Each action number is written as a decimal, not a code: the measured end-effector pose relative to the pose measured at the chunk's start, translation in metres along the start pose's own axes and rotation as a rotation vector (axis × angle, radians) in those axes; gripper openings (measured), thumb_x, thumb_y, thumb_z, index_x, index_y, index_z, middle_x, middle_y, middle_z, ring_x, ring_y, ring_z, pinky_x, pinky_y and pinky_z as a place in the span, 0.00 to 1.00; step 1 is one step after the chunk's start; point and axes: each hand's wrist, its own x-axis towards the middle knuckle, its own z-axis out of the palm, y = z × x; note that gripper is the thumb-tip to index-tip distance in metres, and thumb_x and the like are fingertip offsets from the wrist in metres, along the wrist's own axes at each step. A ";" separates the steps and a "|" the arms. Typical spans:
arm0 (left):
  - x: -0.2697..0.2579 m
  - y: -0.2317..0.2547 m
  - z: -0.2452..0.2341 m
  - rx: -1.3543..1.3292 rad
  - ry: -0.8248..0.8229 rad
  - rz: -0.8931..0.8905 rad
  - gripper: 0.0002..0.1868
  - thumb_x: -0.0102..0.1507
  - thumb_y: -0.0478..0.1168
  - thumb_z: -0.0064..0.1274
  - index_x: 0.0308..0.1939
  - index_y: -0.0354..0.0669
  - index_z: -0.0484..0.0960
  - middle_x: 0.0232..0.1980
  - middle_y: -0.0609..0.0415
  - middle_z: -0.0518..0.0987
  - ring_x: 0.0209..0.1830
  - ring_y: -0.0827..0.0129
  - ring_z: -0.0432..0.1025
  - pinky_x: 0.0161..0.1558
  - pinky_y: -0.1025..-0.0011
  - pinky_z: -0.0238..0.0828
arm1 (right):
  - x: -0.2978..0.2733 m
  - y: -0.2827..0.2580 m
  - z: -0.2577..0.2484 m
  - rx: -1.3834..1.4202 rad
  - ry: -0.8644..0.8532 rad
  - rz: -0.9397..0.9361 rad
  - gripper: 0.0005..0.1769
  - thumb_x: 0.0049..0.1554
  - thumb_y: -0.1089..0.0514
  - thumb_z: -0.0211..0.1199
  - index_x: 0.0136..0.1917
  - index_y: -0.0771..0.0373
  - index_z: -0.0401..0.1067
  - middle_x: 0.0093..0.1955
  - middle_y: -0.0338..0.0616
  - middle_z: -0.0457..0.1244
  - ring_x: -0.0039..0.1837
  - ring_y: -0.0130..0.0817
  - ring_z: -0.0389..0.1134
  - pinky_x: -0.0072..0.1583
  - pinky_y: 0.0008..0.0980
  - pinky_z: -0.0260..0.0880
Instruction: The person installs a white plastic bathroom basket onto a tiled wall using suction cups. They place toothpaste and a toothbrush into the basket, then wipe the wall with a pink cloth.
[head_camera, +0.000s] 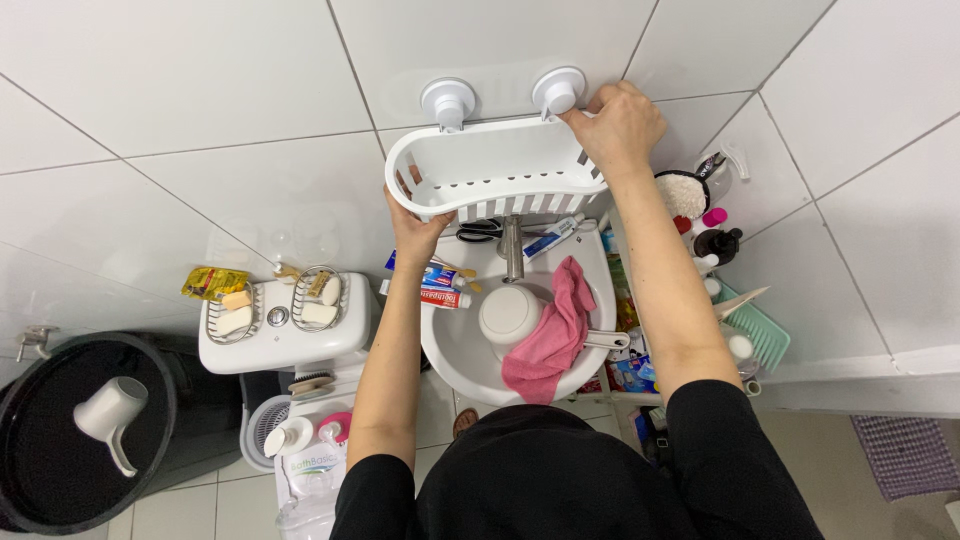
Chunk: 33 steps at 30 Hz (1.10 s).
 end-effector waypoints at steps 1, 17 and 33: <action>0.000 0.000 0.000 0.012 0.001 0.011 0.56 0.53 0.50 0.76 0.74 0.42 0.54 0.74 0.45 0.64 0.75 0.56 0.63 0.74 0.59 0.66 | 0.000 0.000 0.001 -0.016 0.022 -0.019 0.28 0.42 0.34 0.81 0.28 0.59 0.77 0.34 0.40 0.68 0.38 0.45 0.71 0.35 0.45 0.65; -0.001 0.002 0.001 0.002 -0.003 -0.012 0.55 0.55 0.50 0.75 0.74 0.40 0.53 0.75 0.44 0.64 0.75 0.57 0.64 0.72 0.60 0.68 | -0.030 -0.034 0.004 0.497 0.070 -0.175 0.24 0.56 0.68 0.73 0.61 0.65 0.65 0.61 0.52 0.59 0.46 0.38 0.71 0.44 0.31 0.74; -0.002 -0.005 0.001 -0.003 0.007 -0.008 0.57 0.53 0.50 0.76 0.74 0.40 0.52 0.75 0.44 0.63 0.76 0.57 0.62 0.74 0.59 0.66 | -0.018 -0.029 0.009 0.614 0.012 -0.126 0.22 0.54 0.71 0.74 0.58 0.68 0.68 0.61 0.49 0.59 0.51 0.38 0.75 0.49 0.26 0.77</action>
